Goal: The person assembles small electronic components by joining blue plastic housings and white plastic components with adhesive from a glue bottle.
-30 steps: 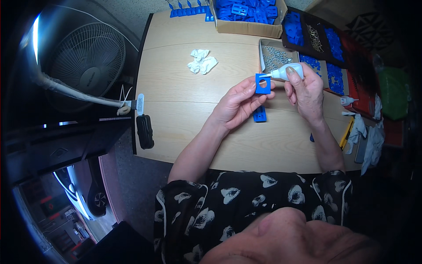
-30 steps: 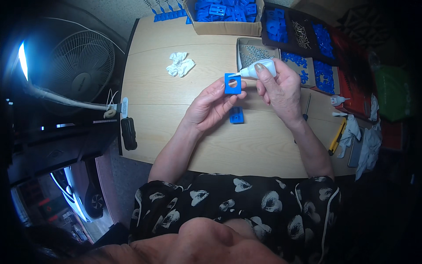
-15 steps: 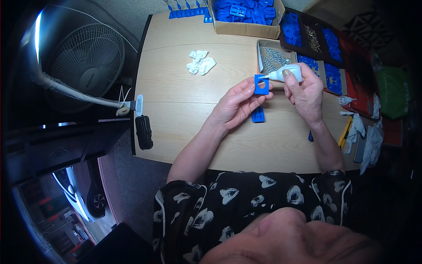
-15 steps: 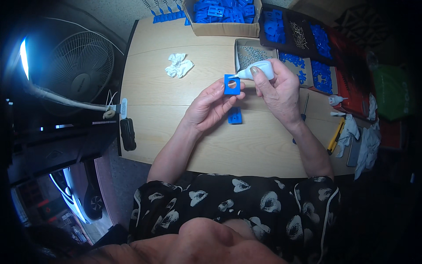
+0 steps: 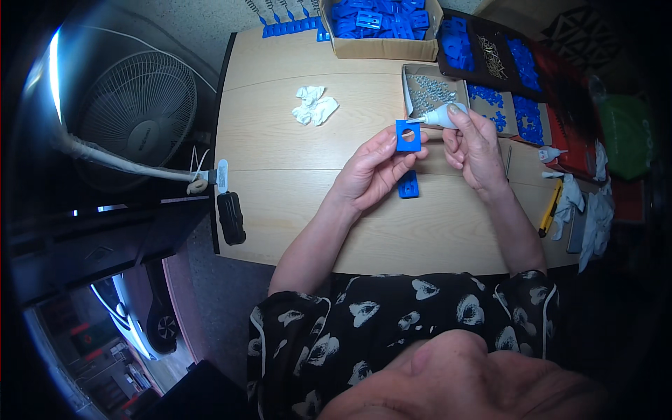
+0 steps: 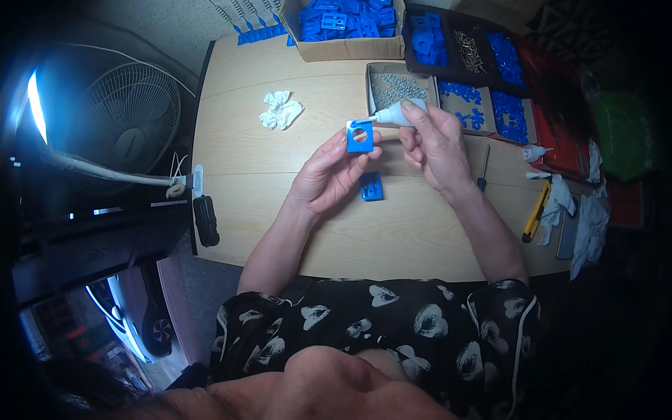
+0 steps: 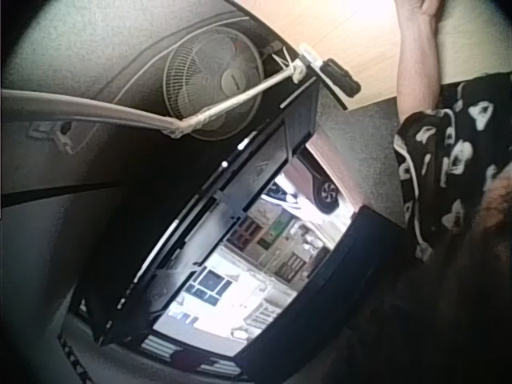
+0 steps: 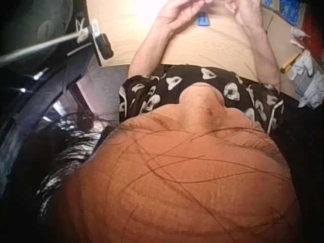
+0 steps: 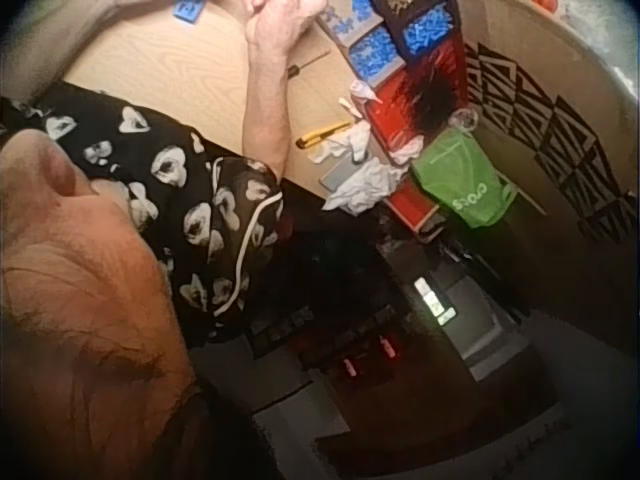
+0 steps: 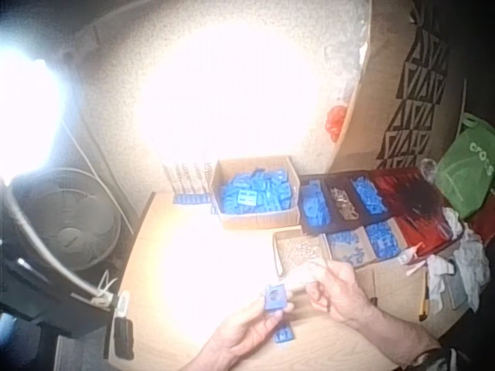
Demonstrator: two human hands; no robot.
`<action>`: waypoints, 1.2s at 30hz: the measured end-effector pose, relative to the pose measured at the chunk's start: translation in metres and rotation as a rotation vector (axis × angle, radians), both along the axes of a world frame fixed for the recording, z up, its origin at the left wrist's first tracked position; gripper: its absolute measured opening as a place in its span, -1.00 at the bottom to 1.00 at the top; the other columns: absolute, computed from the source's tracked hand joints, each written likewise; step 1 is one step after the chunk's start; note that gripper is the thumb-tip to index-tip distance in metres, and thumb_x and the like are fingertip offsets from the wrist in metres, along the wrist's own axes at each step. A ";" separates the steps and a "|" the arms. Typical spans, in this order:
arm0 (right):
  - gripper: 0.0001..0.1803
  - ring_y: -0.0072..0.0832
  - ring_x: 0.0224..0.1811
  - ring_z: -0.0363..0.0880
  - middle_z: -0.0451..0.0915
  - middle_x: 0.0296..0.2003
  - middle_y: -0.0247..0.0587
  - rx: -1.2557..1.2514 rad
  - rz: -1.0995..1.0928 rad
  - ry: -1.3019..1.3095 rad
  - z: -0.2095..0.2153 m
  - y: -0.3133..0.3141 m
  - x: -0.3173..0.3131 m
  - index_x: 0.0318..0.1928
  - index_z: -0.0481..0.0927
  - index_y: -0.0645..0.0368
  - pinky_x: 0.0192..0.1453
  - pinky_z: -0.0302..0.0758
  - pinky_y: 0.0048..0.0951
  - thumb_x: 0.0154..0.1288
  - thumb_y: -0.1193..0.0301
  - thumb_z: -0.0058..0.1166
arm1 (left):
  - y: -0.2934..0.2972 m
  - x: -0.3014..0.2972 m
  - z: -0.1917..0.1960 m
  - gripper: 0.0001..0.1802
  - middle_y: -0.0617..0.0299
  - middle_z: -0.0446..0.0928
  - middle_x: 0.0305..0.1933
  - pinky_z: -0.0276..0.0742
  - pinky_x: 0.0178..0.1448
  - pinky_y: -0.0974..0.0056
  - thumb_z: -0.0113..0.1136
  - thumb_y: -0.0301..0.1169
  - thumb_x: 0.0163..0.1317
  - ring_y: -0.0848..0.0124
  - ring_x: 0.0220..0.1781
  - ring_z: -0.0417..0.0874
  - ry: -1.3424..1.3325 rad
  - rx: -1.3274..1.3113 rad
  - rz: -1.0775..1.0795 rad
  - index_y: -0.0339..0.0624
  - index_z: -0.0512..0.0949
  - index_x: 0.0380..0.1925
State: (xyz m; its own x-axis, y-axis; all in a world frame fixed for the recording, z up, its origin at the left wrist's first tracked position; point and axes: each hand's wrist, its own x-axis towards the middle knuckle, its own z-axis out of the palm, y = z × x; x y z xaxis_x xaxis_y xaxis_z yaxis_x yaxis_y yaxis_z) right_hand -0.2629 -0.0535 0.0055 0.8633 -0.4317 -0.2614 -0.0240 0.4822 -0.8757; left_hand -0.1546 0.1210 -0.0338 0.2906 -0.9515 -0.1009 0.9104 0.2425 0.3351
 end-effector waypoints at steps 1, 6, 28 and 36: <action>-0.72 -0.78 -0.71 0.23 0.41 -0.61 -0.42 0.003 -0.003 -0.003 -0.001 -0.001 -0.001 -0.22 0.50 0.23 -0.68 0.18 -0.71 0.44 0.23 0.06 | 0.000 0.000 0.001 -0.57 -0.11 0.46 0.18 0.63 0.20 0.35 -0.08 -0.37 0.49 0.23 0.14 0.61 0.007 0.000 0.006 -0.38 0.24 0.25; -0.72 -0.78 -0.71 0.23 0.38 -0.62 -0.43 0.008 -0.015 -0.048 0.000 -0.004 -0.007 -0.23 0.50 0.22 -0.68 0.18 -0.71 0.45 0.23 0.05 | 0.000 -0.001 0.000 -0.58 -0.12 0.44 0.19 0.63 0.20 0.34 -0.07 -0.39 0.48 0.20 0.16 0.60 0.022 -0.025 0.020 -0.38 0.24 0.25; -0.74 -0.82 -0.65 0.29 0.44 -0.59 -0.44 -0.406 -0.062 0.012 0.015 0.002 -0.013 -0.16 0.49 0.26 -0.63 0.21 -0.73 0.45 0.27 0.07 | -0.002 -0.002 -0.004 -0.57 -0.10 0.45 0.21 0.63 0.21 0.33 -0.06 -0.39 0.48 0.19 0.18 0.59 -0.028 0.019 0.022 -0.36 0.25 0.27; -0.74 -0.84 -0.59 0.34 0.46 -0.55 -0.45 -0.453 -0.076 -0.024 0.017 0.006 -0.015 -0.12 0.48 0.27 -0.59 0.22 -0.76 0.45 0.29 0.08 | -0.001 -0.001 -0.004 -0.57 -0.10 0.45 0.22 0.63 0.21 0.32 -0.07 -0.40 0.48 0.19 0.19 0.59 -0.043 0.027 0.025 -0.35 0.25 0.28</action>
